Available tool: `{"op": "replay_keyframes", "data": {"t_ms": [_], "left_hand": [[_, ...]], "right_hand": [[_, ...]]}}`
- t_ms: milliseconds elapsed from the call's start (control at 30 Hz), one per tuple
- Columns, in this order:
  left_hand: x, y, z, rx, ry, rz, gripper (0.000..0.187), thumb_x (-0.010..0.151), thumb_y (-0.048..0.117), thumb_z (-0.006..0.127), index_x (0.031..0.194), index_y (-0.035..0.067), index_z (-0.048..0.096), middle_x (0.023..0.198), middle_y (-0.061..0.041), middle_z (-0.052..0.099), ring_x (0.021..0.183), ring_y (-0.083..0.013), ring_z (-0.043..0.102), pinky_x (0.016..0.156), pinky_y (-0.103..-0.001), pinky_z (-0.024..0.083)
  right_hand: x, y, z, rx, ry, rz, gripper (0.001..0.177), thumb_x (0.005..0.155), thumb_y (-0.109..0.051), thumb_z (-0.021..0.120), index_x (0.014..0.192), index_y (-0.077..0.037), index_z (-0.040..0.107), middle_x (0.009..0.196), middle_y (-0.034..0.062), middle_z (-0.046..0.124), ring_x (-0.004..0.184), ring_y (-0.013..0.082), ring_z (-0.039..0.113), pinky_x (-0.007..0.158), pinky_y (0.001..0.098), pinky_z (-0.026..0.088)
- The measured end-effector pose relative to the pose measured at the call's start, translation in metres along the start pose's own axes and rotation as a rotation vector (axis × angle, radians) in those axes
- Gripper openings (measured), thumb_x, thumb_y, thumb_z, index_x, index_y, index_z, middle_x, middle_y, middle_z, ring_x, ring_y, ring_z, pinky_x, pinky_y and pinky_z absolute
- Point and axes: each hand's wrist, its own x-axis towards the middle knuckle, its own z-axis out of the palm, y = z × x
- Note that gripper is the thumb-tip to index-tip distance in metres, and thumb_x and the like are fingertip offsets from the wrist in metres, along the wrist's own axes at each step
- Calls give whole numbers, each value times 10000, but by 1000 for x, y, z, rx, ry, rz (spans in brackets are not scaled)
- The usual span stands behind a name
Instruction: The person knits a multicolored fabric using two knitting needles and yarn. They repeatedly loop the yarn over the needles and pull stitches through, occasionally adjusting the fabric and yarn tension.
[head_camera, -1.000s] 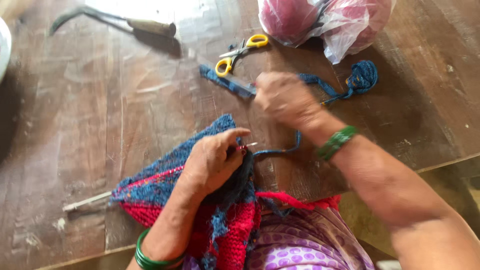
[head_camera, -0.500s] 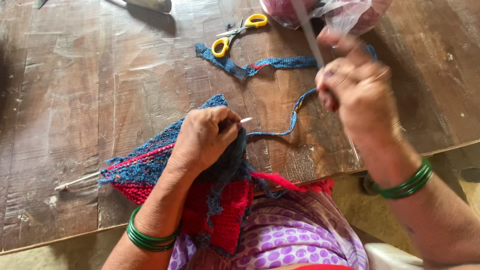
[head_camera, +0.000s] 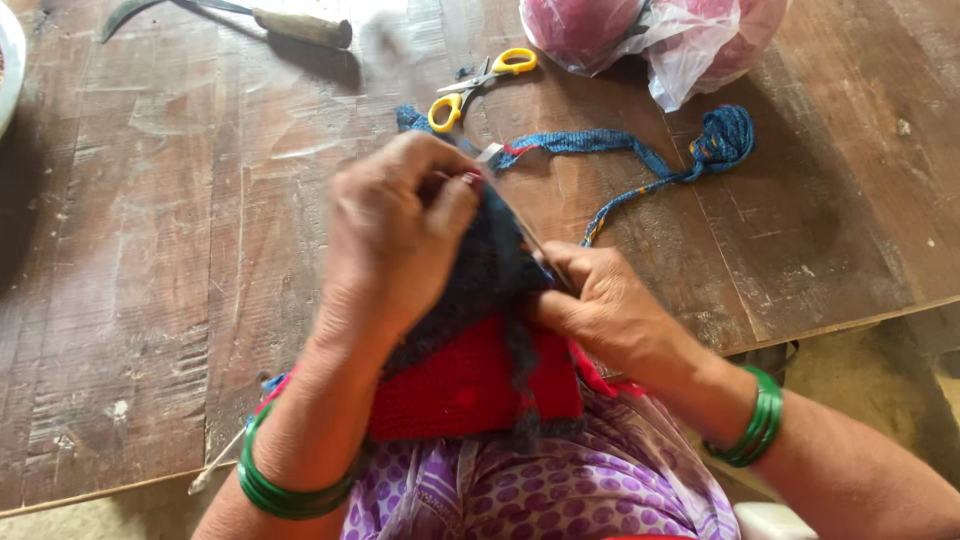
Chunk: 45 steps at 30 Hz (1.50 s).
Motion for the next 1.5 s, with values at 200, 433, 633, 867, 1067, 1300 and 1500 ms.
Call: {"op": "replay_keyframes", "data": {"t_ms": [200,433,633,867,1067,1300,1500], "left_hand": [[13,-57,6,-254,-106,-343,80,865,82,767,908,14,778,757,3,729,660,-39,600,584,-229,502],[23,-129,25,-294,-159,-543,96,854,83,761,890,-2,787,740,-24,734,618,-64,593,556,-238,486],[27,-166,28,-473,-198,-530,93,856,57,764,917,-11,783,765,-38,734,631,-80,612,574,-234,489],[26,-162,24,-584,-171,-602,88,846,46,733,896,-18,765,761,-51,751,619,-102,660,573,-247,532],[15,-121,11,-605,-218,-589,111,870,64,727,924,-21,772,772,-57,744,637,-103,637,593,-256,513],[3,-44,-25,87,55,-130,91,904,114,761,945,34,778,784,-37,727,704,-86,653,635,-253,519],[7,-5,-39,-82,-380,-72,86,889,98,744,957,62,781,760,12,736,681,-52,621,594,-246,524]], "right_hand": [[-8,16,-41,-55,3,2,175,993,-129,636,915,-1,724,783,-35,622,734,51,521,652,254,429],[-15,-3,-10,-325,61,-129,226,942,-240,676,899,-33,756,746,-39,678,692,54,581,590,281,481],[-7,-10,32,-920,40,-392,378,794,-383,838,844,-34,704,706,129,655,621,249,627,552,365,466],[-13,-12,-1,-645,99,-98,102,861,-147,698,891,-69,756,655,24,685,598,135,616,527,320,491],[-17,-9,-76,-545,351,24,126,946,-139,689,885,-32,712,678,-40,473,624,74,383,519,304,326],[-47,4,-103,-800,487,-74,52,930,-97,710,951,-49,716,653,-19,531,597,34,423,491,257,340],[-51,-10,-142,-1150,767,-448,73,1096,-4,681,1023,2,682,825,23,648,698,54,572,605,232,444]]}}
